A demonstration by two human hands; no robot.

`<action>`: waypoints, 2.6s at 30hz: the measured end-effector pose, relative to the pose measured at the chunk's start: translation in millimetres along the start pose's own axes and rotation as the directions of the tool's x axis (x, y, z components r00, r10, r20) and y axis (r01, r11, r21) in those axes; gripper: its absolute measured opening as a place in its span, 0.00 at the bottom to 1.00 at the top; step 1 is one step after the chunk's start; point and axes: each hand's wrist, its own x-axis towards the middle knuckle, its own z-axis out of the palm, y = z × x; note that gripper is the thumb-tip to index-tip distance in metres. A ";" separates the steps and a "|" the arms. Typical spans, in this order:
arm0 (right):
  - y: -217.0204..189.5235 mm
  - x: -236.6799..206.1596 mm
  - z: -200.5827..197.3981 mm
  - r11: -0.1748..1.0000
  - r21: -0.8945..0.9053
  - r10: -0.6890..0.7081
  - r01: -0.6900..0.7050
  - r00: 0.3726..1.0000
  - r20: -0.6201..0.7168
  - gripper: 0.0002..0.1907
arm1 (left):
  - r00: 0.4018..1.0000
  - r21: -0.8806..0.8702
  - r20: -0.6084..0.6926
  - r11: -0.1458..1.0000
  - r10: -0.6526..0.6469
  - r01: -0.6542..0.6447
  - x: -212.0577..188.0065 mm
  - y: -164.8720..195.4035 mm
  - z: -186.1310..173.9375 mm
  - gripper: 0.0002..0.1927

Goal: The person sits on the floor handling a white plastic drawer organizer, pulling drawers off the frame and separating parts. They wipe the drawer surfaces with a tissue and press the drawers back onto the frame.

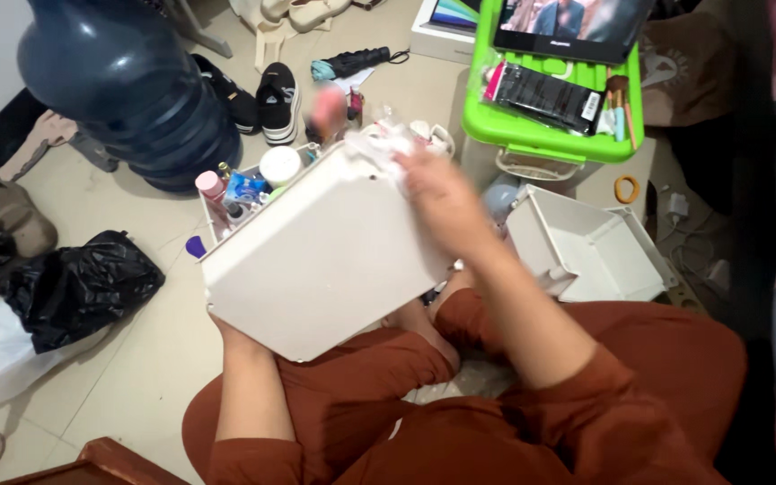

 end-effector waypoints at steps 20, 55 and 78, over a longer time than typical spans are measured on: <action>59.7 -14.7 91.3 0.407 0.910 0.693 -0.081 0.676 -0.250 0.24 | 0.949 -0.504 -0.261 0.864 -0.177 0.022 -7.1 -25.5 33.4 0.18; 55.5 -100.5 100.2 0.219 0.812 0.744 -0.542 0.631 0.220 0.23 | 0.828 -0.074 -0.221 0.837 0.516 -0.542 -4.6 -39.9 1.0 0.11; 101.0 -57.5 -21.5 0.427 0.779 0.652 -0.460 0.753 0.087 0.15 | 0.388 0.423 0.312 0.239 0.867 -0.874 -57.5 58.8 52.5 0.28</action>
